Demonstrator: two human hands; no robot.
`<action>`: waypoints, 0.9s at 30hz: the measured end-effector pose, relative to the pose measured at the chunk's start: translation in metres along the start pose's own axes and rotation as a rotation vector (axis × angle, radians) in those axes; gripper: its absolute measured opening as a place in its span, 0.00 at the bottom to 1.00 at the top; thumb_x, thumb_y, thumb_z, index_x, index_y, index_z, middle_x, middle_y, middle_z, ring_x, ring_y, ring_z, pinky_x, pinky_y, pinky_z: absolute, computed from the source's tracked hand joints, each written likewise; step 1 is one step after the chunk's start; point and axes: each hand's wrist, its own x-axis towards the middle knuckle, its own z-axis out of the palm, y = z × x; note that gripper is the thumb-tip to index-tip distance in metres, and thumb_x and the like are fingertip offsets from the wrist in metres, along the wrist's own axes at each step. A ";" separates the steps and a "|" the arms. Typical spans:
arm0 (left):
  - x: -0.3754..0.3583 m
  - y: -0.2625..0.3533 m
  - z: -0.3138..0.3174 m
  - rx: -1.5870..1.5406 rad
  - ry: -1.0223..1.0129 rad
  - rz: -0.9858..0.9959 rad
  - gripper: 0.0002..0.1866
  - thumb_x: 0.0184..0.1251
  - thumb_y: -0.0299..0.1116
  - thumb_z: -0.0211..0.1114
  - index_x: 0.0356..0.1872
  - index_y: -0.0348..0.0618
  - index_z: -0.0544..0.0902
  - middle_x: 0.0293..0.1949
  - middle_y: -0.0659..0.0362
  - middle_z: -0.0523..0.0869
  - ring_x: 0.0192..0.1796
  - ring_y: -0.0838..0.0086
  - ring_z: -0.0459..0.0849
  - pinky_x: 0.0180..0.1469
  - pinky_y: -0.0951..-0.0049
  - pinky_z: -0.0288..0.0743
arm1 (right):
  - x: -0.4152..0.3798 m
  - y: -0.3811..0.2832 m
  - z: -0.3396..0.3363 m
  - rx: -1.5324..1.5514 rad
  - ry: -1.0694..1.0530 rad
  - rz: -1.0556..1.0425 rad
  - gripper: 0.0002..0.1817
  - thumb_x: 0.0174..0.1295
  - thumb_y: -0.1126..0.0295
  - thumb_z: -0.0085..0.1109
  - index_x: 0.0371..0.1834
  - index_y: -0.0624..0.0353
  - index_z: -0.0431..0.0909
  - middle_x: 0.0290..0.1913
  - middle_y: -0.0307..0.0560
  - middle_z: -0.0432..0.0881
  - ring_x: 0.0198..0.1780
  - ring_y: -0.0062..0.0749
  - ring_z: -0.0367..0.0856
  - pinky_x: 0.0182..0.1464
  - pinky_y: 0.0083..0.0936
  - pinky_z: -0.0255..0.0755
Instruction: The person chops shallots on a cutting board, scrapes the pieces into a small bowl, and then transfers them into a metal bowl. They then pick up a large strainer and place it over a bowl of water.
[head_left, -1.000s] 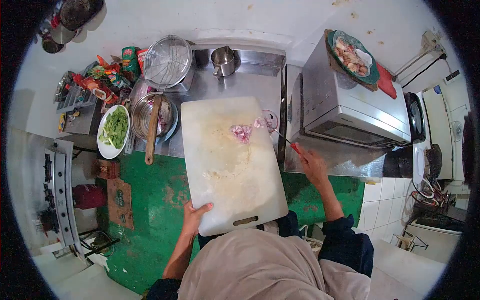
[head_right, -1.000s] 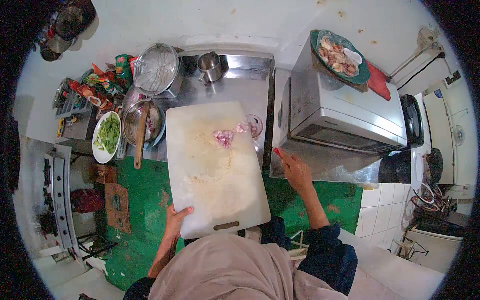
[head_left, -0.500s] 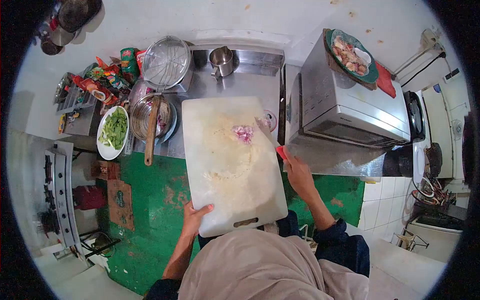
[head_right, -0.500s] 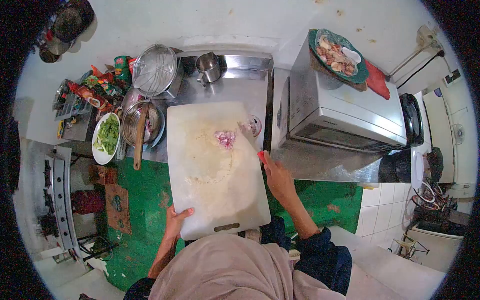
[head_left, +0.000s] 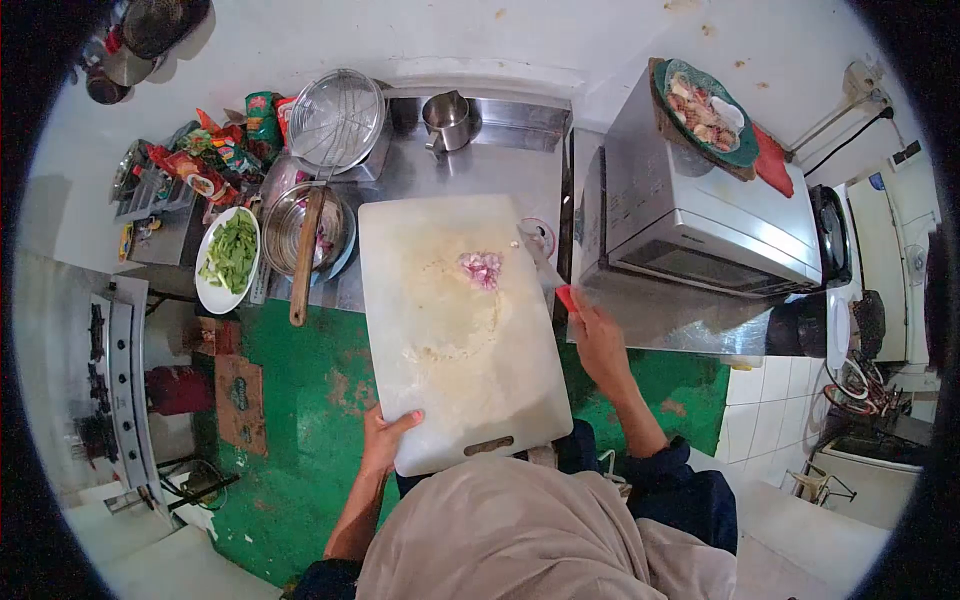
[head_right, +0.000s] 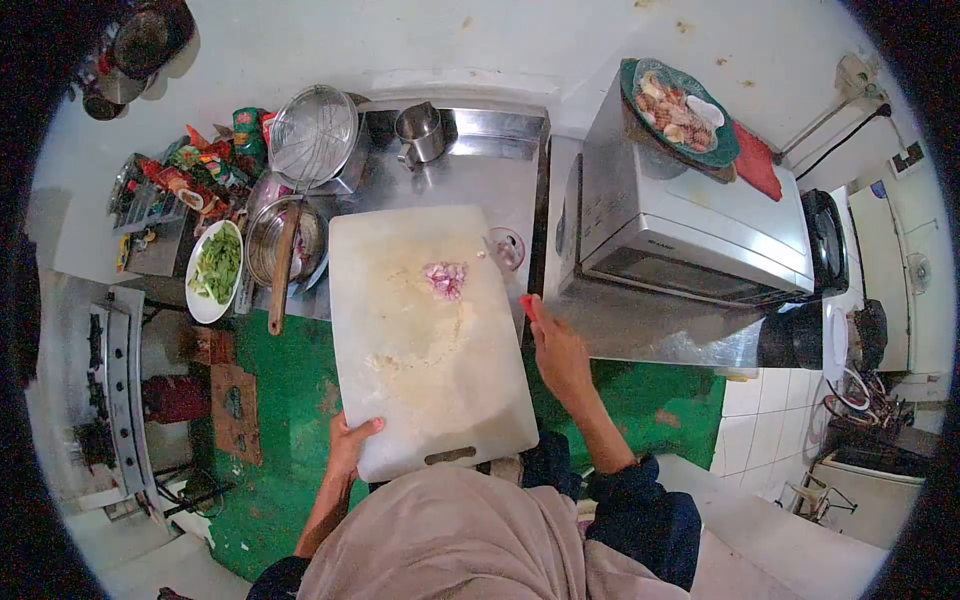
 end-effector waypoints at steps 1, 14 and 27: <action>-0.001 0.001 0.001 0.001 0.002 0.000 0.19 0.51 0.23 0.69 0.46 0.33 0.79 0.41 0.54 0.85 0.40 0.71 0.83 0.44 0.68 0.78 | 0.000 -0.005 0.001 0.019 -0.005 -0.007 0.22 0.67 0.65 0.47 0.66 0.49 0.65 0.37 0.65 0.78 0.36 0.62 0.77 0.38 0.50 0.70; -0.004 -0.007 -0.003 0.005 0.006 -0.017 0.20 0.51 0.24 0.70 0.48 0.34 0.78 0.42 0.54 0.84 0.42 0.70 0.83 0.46 0.67 0.77 | 0.003 0.004 0.010 -0.027 0.033 0.048 0.21 0.68 0.65 0.46 0.64 0.47 0.67 0.38 0.64 0.78 0.37 0.60 0.78 0.38 0.50 0.70; -0.002 -0.005 -0.001 -0.032 -0.009 -0.009 0.20 0.51 0.26 0.70 0.47 0.33 0.79 0.41 0.55 0.85 0.40 0.71 0.84 0.44 0.68 0.78 | -0.040 -0.013 -0.024 -0.011 -0.155 -0.247 0.21 0.65 0.64 0.51 0.62 0.38 0.70 0.31 0.49 0.75 0.30 0.46 0.78 0.31 0.39 0.73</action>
